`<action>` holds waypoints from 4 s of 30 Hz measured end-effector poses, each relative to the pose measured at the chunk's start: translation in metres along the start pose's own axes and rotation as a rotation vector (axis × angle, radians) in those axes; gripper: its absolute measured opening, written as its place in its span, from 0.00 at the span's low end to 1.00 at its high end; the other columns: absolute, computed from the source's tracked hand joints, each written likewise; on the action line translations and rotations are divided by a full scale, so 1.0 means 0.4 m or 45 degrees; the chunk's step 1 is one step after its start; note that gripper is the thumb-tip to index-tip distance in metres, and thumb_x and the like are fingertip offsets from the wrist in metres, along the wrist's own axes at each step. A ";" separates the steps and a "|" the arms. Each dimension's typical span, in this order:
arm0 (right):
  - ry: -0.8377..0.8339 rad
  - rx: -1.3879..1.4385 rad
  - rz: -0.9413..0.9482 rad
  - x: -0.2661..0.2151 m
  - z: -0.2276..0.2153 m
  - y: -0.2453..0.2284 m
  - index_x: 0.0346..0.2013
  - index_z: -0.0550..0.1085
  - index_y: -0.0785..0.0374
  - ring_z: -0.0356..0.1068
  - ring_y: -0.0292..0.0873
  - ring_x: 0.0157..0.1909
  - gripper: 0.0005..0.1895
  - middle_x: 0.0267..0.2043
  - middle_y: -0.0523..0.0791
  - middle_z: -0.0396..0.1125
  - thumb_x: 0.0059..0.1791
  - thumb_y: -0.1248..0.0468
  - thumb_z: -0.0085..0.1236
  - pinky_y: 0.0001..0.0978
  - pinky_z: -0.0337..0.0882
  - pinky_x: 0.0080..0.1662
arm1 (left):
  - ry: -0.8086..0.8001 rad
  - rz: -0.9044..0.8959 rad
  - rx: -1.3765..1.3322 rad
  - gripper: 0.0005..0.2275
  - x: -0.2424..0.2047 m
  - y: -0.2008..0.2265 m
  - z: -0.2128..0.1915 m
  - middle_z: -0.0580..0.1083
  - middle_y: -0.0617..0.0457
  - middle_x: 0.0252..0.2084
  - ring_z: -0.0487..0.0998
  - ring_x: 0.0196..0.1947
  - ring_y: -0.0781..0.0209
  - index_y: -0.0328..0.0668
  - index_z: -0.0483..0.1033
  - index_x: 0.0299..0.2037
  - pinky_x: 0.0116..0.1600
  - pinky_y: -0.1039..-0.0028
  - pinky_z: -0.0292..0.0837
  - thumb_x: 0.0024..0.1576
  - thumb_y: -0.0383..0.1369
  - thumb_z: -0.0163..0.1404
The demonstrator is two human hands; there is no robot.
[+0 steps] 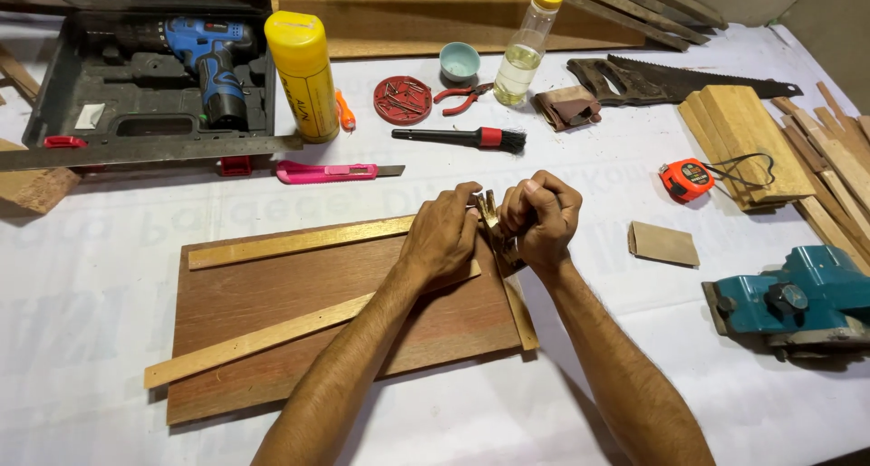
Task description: Assembling a small wooden frame by measuring, positioning, and nailing thin wood strips onto a base.
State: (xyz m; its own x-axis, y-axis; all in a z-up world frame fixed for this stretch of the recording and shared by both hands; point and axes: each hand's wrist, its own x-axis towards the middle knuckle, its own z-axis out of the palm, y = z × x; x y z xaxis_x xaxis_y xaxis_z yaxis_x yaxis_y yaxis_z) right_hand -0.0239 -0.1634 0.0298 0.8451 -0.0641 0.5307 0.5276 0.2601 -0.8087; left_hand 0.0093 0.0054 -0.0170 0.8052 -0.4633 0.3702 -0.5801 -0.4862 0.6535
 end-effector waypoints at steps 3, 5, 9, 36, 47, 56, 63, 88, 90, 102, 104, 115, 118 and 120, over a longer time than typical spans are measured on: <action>-0.022 0.021 0.010 0.003 0.013 -0.035 0.21 0.59 0.61 0.51 0.36 0.17 0.18 0.16 0.43 0.53 0.56 0.66 0.43 0.33 0.59 0.23 | 0.207 0.195 -0.077 0.13 -0.005 -0.021 0.015 0.76 0.42 0.45 0.77 0.50 0.47 0.36 0.66 0.57 0.54 0.56 0.70 0.63 0.28 0.43; -0.024 0.033 0.015 0.005 0.023 -0.064 0.21 0.59 0.61 0.51 0.37 0.17 0.17 0.16 0.43 0.53 0.55 0.66 0.43 0.33 0.58 0.23 | 0.254 0.247 -0.107 0.12 -0.003 -0.020 0.010 0.76 0.41 0.47 0.76 0.52 0.45 0.35 0.67 0.55 0.55 0.56 0.70 0.62 0.26 0.44; -0.048 0.058 0.017 0.003 0.031 -0.124 0.22 0.59 0.62 0.50 0.37 0.17 0.17 0.17 0.43 0.52 0.56 0.65 0.44 0.33 0.57 0.22 | 0.299 0.296 -0.155 0.10 0.000 -0.031 0.019 0.76 0.41 0.47 0.75 0.54 0.44 0.33 0.71 0.50 0.58 0.57 0.71 0.59 0.23 0.45; 0.646 0.371 0.286 -0.064 -0.265 -0.138 0.26 0.63 0.54 0.60 0.40 0.28 0.20 0.22 0.40 0.57 0.55 0.48 0.57 0.43 0.71 0.45 | 0.132 0.178 -0.394 0.04 0.113 0.143 0.000 0.78 0.48 0.36 0.81 0.39 0.56 0.35 0.76 0.42 0.46 0.66 0.77 0.61 0.28 0.53; 0.647 0.109 0.461 -0.114 -0.391 -0.102 0.34 0.68 0.59 0.78 0.49 0.50 0.23 0.40 0.50 0.75 0.52 0.41 0.51 0.43 0.78 0.55 | 0.014 -0.014 -0.233 0.05 0.100 -0.009 -0.040 0.81 0.49 0.38 0.83 0.41 0.60 0.36 0.79 0.42 0.49 0.70 0.79 0.60 0.30 0.55; -0.197 -1.166 1.475 -0.082 -0.326 -0.333 0.44 0.78 0.63 0.76 0.43 0.27 0.19 0.32 0.50 0.76 0.48 0.51 0.62 0.33 0.76 0.30 | -0.035 -0.178 -0.328 0.06 0.091 -0.039 -0.008 0.81 0.51 0.39 0.82 0.39 0.64 0.38 0.80 0.42 0.46 0.72 0.79 0.61 0.32 0.54; -0.082 -1.400 1.152 -0.172 -0.364 -0.125 0.35 0.80 0.65 0.70 0.39 0.28 0.21 0.30 0.51 0.74 0.51 0.48 0.59 0.33 0.69 0.29 | 0.020 -0.221 -0.445 0.06 0.089 -0.063 -0.006 0.81 0.53 0.38 0.81 0.39 0.68 0.37 0.79 0.43 0.46 0.75 0.79 0.62 0.31 0.54; -0.232 -1.488 0.633 -0.068 -0.070 0.020 0.55 0.76 0.68 0.70 0.32 0.23 0.30 0.23 0.41 0.71 0.45 0.52 0.70 0.26 0.72 0.24 | -0.126 -0.318 -0.478 0.05 0.092 -0.065 -0.027 0.83 0.50 0.38 0.86 0.42 0.63 0.36 0.76 0.41 0.47 0.73 0.81 0.62 0.29 0.51; -0.219 -1.482 0.683 -0.064 -0.046 0.008 0.55 0.78 0.65 0.69 0.33 0.22 0.26 0.23 0.41 0.70 0.46 0.55 0.67 0.28 0.70 0.23 | -0.120 -0.324 -0.484 0.05 0.090 -0.068 -0.025 0.83 0.50 0.38 0.86 0.42 0.63 0.36 0.76 0.41 0.47 0.73 0.82 0.63 0.29 0.50; -0.387 -1.678 0.585 -0.063 -0.043 0.020 0.56 0.77 0.61 0.70 0.41 0.24 0.25 0.23 0.48 0.70 0.49 0.52 0.62 0.38 0.73 0.28 | -0.075 -0.302 -0.505 0.05 0.087 -0.072 -0.020 0.83 0.51 0.36 0.85 0.40 0.64 0.36 0.76 0.40 0.45 0.73 0.80 0.62 0.29 0.51; -0.380 -1.673 0.631 -0.063 -0.043 0.023 0.56 0.78 0.61 0.70 0.41 0.24 0.24 0.23 0.48 0.69 0.50 0.51 0.61 0.38 0.73 0.28 | -0.079 -0.299 -0.477 0.05 0.087 -0.058 -0.032 0.82 0.51 0.36 0.85 0.39 0.64 0.36 0.76 0.40 0.45 0.73 0.80 0.61 0.30 0.52; -0.451 -1.776 0.452 -0.064 -0.018 0.025 0.51 0.77 0.66 0.70 0.46 0.23 0.20 0.20 0.50 0.66 0.52 0.55 0.56 0.43 0.72 0.28 | -0.091 -0.254 -0.492 0.06 0.085 -0.055 -0.012 0.82 0.54 0.36 0.83 0.36 0.66 0.40 0.81 0.41 0.44 0.74 0.80 0.59 0.32 0.56; -0.452 -1.776 0.563 -0.066 -0.018 0.022 0.51 0.76 0.66 0.70 0.45 0.23 0.19 0.21 0.51 0.66 0.53 0.55 0.54 0.43 0.73 0.26 | -0.095 -0.258 -0.476 0.06 0.087 -0.045 -0.007 0.82 0.54 0.37 0.83 0.35 0.66 0.42 0.82 0.42 0.43 0.74 0.80 0.58 0.32 0.58; -0.445 -1.747 0.445 -0.069 -0.019 0.022 0.49 0.78 0.67 0.70 0.46 0.23 0.19 0.21 0.51 0.66 0.53 0.55 0.55 0.44 0.72 0.27 | -0.070 -0.243 -0.460 0.06 0.087 -0.046 -0.005 0.82 0.54 0.37 0.83 0.35 0.66 0.42 0.83 0.41 0.42 0.74 0.80 0.58 0.32 0.58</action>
State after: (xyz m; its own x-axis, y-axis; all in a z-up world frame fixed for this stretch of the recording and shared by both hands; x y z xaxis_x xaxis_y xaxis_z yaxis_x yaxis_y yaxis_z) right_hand -0.0421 -0.1666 0.0062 0.9869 0.0930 0.1320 0.1391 -0.9051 -0.4018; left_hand 0.0483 -0.0004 -0.0149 0.8808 -0.4336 0.1904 -0.3328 -0.2806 0.9003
